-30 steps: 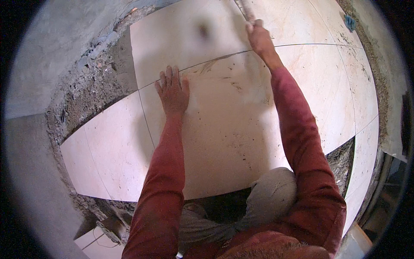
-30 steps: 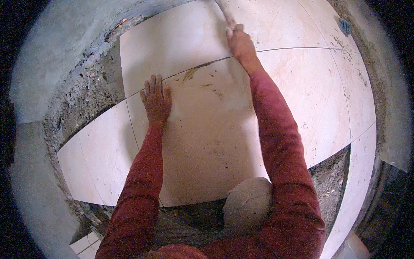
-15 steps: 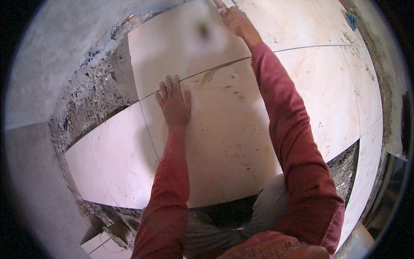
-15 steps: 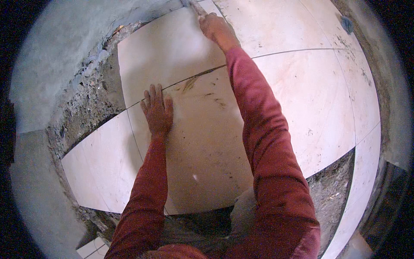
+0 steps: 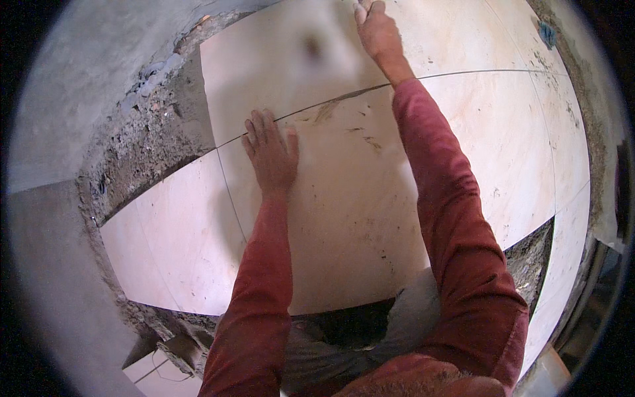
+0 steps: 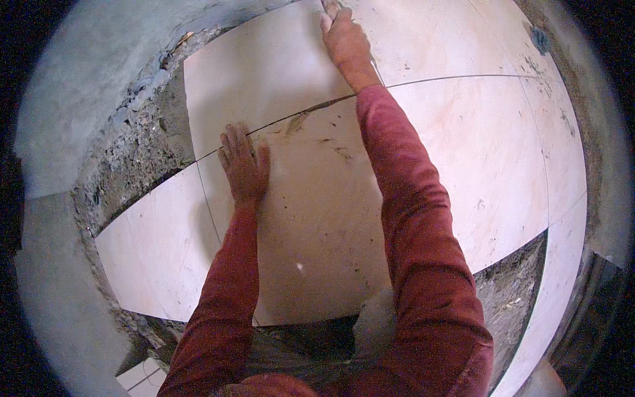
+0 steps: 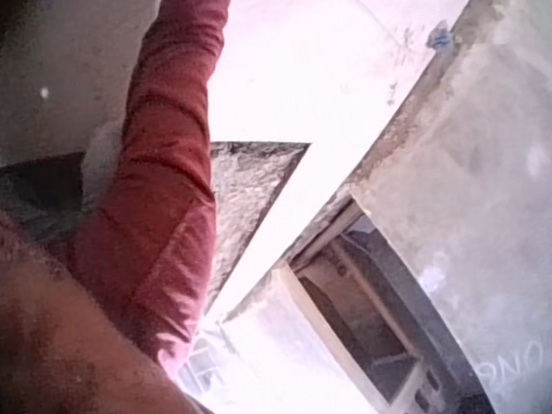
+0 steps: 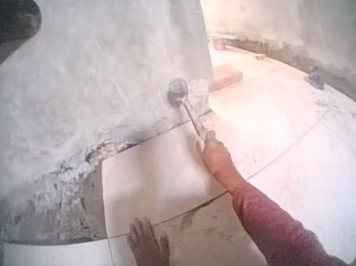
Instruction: The person applies mortar to the floor using a trowel, places a tile onto the mortar, and taps it into place using a rubber mallet. They then use a cloth to wipe excess mortar from the tile surface and joints.
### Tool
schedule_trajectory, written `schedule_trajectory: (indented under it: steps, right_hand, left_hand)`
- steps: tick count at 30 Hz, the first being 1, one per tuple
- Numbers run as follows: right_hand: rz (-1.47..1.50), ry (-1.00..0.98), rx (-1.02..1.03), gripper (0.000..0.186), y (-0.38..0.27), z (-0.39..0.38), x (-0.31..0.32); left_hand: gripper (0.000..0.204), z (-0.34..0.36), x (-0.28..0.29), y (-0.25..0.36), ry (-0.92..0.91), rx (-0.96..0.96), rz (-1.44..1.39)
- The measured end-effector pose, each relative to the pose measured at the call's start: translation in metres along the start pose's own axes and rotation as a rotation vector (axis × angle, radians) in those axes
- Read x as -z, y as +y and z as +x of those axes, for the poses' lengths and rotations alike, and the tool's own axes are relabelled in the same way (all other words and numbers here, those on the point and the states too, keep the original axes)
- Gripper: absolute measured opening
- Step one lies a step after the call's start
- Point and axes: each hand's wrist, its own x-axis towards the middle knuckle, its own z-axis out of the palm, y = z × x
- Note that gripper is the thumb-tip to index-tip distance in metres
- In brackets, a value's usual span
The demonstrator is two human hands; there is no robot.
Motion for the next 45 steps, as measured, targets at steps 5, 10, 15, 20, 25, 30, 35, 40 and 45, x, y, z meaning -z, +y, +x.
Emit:
schedule_trajectory:
  steps: [5,10,15,20,25,30,35,40,45]
  right_hand:
    - [0.046,-0.385,0.064,0.055,0.016,0.038,-0.002]
    - [-0.012,-0.069,0.116,0.060,-0.002,0.004,0.002]
    - [-0.009,-0.241,0.097,0.060,0.050,0.040,-0.008]
    - [-0.002,-0.077,-0.037,0.064,0.004,0.002,0.009]
    - [0.006,-0.425,0.070,0.063,0.018,0.039,0.009]
    - [0.022,-0.003,0.009,0.049,-0.005,0.015,0.007]
    - [-0.054,-0.347,0.392,0.051,0.041,0.046,0.005]
    - [0.139,-0.016,0.107,0.043,-0.014,0.005,0.022]
    - [0.047,-0.099,0.071,0.047,0.012,-0.009,-0.001]
  left_hand:
    - [0.071,0.004,-0.002,0.000,-0.048,0.021,0.035]
    - [0.070,0.005,0.000,-0.006,-0.038,0.016,0.034]
    - [0.067,0.008,-0.010,0.006,-0.040,-0.003,0.065]
    - [0.067,0.001,0.000,-0.012,-0.025,-0.009,0.070]
    - [0.067,0.004,-0.003,-0.008,-0.049,0.024,0.072]
    - [0.069,-0.002,-0.001,-0.015,-0.050,0.032,0.081]
    - [0.069,0.005,-0.014,-0.001,0.002,0.027,0.028]
    - [0.071,0.001,-0.008,-0.011,-0.006,0.011,0.057]
    - [0.071,0.007,-0.010,0.001,-0.014,0.012,0.033]
